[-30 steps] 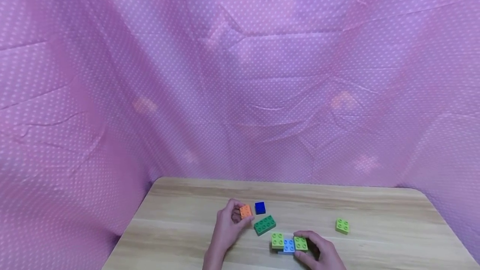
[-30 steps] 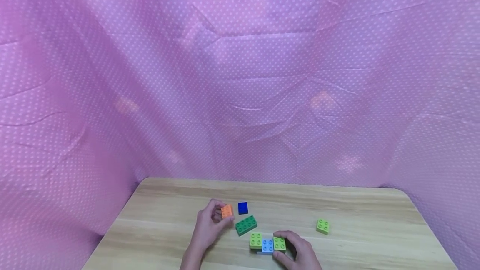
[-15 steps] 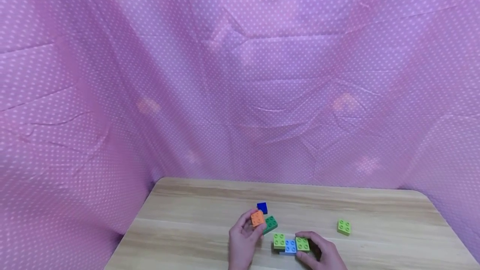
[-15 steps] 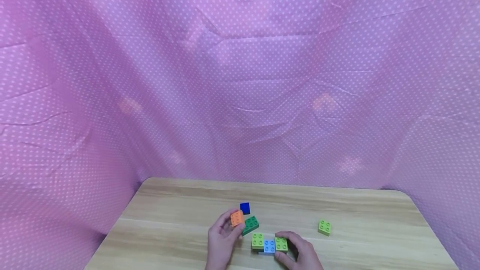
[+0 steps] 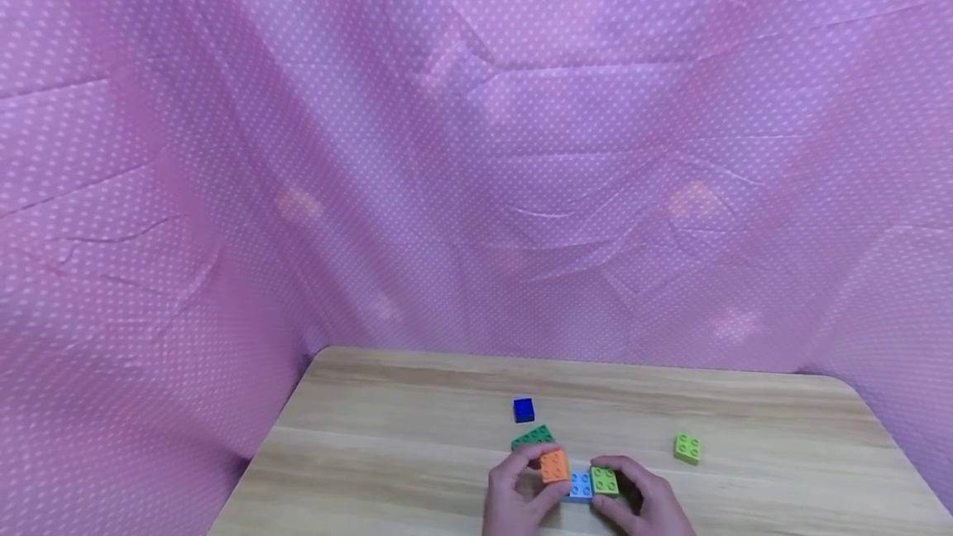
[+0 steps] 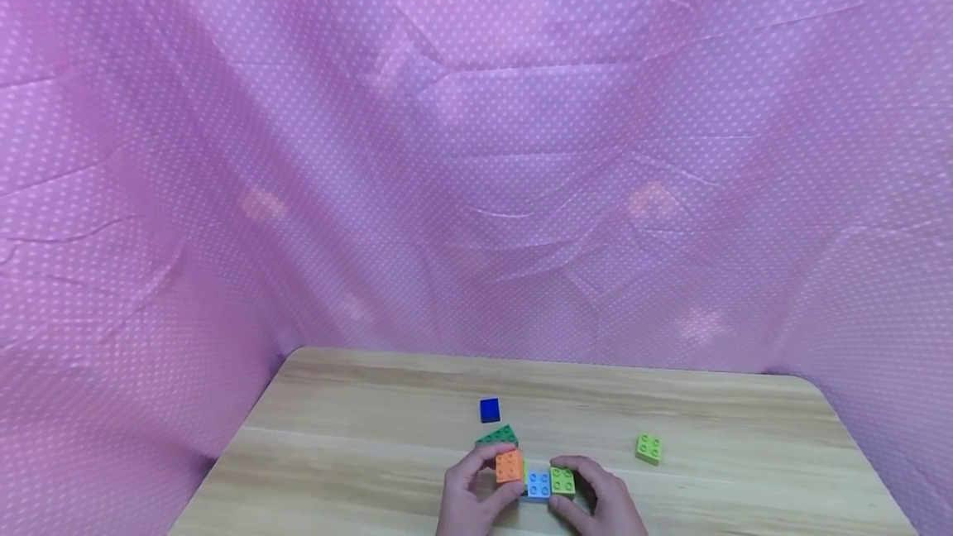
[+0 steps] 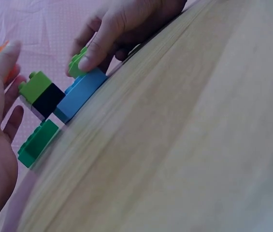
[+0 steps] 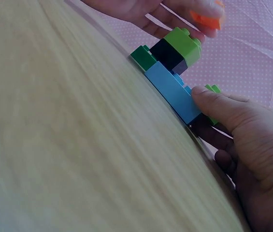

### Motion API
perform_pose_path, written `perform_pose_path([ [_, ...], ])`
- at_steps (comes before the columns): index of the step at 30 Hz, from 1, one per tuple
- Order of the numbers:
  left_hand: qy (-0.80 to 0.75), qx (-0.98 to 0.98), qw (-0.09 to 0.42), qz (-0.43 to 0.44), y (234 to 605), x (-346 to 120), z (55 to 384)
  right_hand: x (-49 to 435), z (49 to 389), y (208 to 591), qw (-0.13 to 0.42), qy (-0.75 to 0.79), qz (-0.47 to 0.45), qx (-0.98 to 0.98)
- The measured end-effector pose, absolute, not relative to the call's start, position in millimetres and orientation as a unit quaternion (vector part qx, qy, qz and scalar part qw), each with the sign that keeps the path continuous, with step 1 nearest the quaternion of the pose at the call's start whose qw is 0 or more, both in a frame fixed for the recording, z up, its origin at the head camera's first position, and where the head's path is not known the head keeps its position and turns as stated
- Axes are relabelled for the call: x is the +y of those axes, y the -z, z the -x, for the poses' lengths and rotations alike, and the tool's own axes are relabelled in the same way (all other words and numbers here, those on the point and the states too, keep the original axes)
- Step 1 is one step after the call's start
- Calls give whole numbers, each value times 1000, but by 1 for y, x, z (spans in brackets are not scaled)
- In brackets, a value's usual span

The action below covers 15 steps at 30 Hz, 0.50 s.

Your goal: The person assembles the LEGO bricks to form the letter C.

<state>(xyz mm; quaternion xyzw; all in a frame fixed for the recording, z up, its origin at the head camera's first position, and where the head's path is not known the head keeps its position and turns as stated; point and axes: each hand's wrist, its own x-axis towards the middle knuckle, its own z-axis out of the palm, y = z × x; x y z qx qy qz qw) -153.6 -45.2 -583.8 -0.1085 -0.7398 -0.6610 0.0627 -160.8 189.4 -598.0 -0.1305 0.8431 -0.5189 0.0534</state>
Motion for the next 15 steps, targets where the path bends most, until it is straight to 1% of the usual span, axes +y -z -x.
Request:
perform_pose_path([
  [4,618,-764,89,165,588,-46,158,189,162,598,58,518,126,844],
  [8,597,-774,103,185,593,-47,162,188,162,597,62,519,123,844],
  [11,594,-780,96,174,594,-49,163,187,162,596,64,518,121,844],
  [15,595,-787,73,147,593,-49,164,187,162,596,64,521,117,843],
])
